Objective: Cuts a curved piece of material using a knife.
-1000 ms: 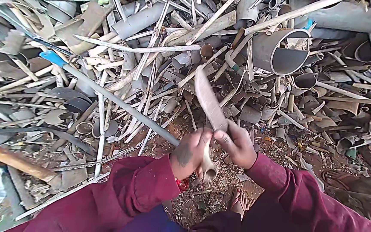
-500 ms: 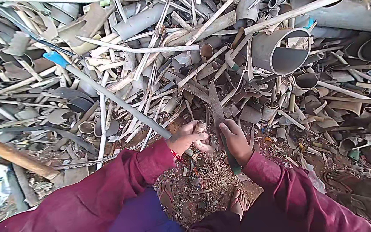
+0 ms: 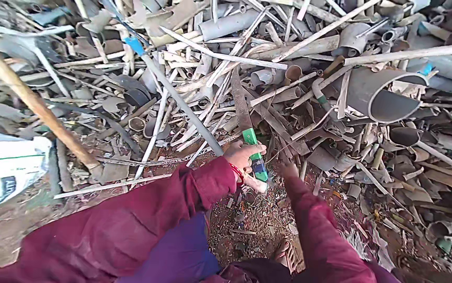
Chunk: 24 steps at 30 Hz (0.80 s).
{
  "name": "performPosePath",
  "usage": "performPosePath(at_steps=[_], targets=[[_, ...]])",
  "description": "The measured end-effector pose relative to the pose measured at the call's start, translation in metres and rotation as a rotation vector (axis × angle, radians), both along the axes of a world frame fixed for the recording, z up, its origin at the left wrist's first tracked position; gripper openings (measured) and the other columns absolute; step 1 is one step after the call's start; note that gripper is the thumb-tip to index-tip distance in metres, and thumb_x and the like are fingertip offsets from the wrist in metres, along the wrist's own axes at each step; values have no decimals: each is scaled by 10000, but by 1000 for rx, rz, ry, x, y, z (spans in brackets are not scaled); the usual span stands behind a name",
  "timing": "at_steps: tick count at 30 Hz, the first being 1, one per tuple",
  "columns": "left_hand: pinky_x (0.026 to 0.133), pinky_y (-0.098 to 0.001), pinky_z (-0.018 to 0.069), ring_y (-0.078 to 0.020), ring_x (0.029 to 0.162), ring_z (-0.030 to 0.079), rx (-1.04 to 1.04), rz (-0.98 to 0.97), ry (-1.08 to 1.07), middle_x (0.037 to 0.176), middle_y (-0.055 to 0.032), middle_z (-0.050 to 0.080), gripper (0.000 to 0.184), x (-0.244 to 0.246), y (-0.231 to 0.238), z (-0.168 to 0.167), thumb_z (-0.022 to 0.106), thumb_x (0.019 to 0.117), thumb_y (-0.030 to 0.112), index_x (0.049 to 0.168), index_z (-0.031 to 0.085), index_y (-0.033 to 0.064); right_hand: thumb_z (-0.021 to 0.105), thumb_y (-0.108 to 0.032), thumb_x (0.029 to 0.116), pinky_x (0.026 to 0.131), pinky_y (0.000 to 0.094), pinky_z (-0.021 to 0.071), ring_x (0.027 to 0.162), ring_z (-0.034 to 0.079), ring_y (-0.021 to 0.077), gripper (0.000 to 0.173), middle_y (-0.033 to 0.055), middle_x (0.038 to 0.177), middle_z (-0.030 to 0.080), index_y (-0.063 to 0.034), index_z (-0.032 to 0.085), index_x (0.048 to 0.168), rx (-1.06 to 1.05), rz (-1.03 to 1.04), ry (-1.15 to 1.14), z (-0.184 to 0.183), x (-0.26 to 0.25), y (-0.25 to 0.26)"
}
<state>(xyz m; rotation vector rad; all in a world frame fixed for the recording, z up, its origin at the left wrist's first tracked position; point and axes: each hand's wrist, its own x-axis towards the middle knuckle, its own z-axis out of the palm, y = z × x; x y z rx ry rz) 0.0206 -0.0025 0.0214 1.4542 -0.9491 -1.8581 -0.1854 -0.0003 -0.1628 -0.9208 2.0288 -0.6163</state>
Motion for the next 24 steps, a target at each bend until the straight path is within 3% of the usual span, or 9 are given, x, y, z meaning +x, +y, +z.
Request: performPosePath(at_steps=[2,5,6,8,11,14,18,22,24], targets=[[352,-131,256,29,384,318,-27,93,89,719,-6,645,62,19,10,12,588,1024,74,1081,601,54,477,-210,1090,1044,562,464,1195,634,417,390,303,1277,645,78,600,1324,107,-66,45,-64,28,15],[362,-122,280,32,388,334,-130,120,136,711,-2,639,91,46,27,14,578,1010,12,1093,584,49,462,-238,1097,1155,557,386,1388,494,427,469,308,1456,527,75,501,1444,271,21,74,-120,85,58],[369,-122,287,30,393,335,-169,122,118,714,0,627,120,52,31,11,589,994,-12,1100,574,42,466,-234,1099,1175,558,356,1416,457,433,499,322,1484,487,94,447,1474,267,1,9,-136,99,69],[378,-124,295,30,401,341,-186,94,52,725,-1,625,146,61,31,4,608,978,-26,1104,566,33,557,-273,1063,1143,565,393,1375,494,434,570,339,1449,505,114,434,1464,267,-119,-68,-169,118,78],[377,-131,279,27,401,342,-130,56,-20,738,-12,654,162,64,22,-2,617,977,-22,1122,577,40,671,-279,1003,1138,535,408,1368,513,415,669,325,1451,510,94,398,1486,354,-179,-68,-166,114,59],[374,-146,278,7,403,337,-152,86,-76,741,-11,634,216,62,8,-8,632,977,1,1181,593,62,652,-228,1010,1074,586,423,1288,551,451,497,328,1352,581,59,532,1397,156,-294,-90,-161,99,45],[387,-158,277,-4,423,335,-229,104,-55,751,-5,607,239,58,-9,-3,644,973,26,1202,602,80,625,-149,1003,1078,601,432,1300,560,462,498,306,1401,571,31,504,1451,-34,-151,173,-138,83,44],[397,-156,296,-5,449,370,-375,38,-64,807,-17,622,241,55,-17,-7,673,944,6,1171,623,69,580,-169,1019,1085,608,437,1375,524,411,568,214,1527,506,-91,423,1558,321,225,414,-145,71,62],[455,-182,350,-30,524,442,-444,-10,-85,877,-35,629,240,53,-20,-9,693,932,6,1160,642,62,529,-96,1021,1108,636,399,1418,474,402,504,166,1565,479,-136,498,1523,441,329,443,-152,70,70]])
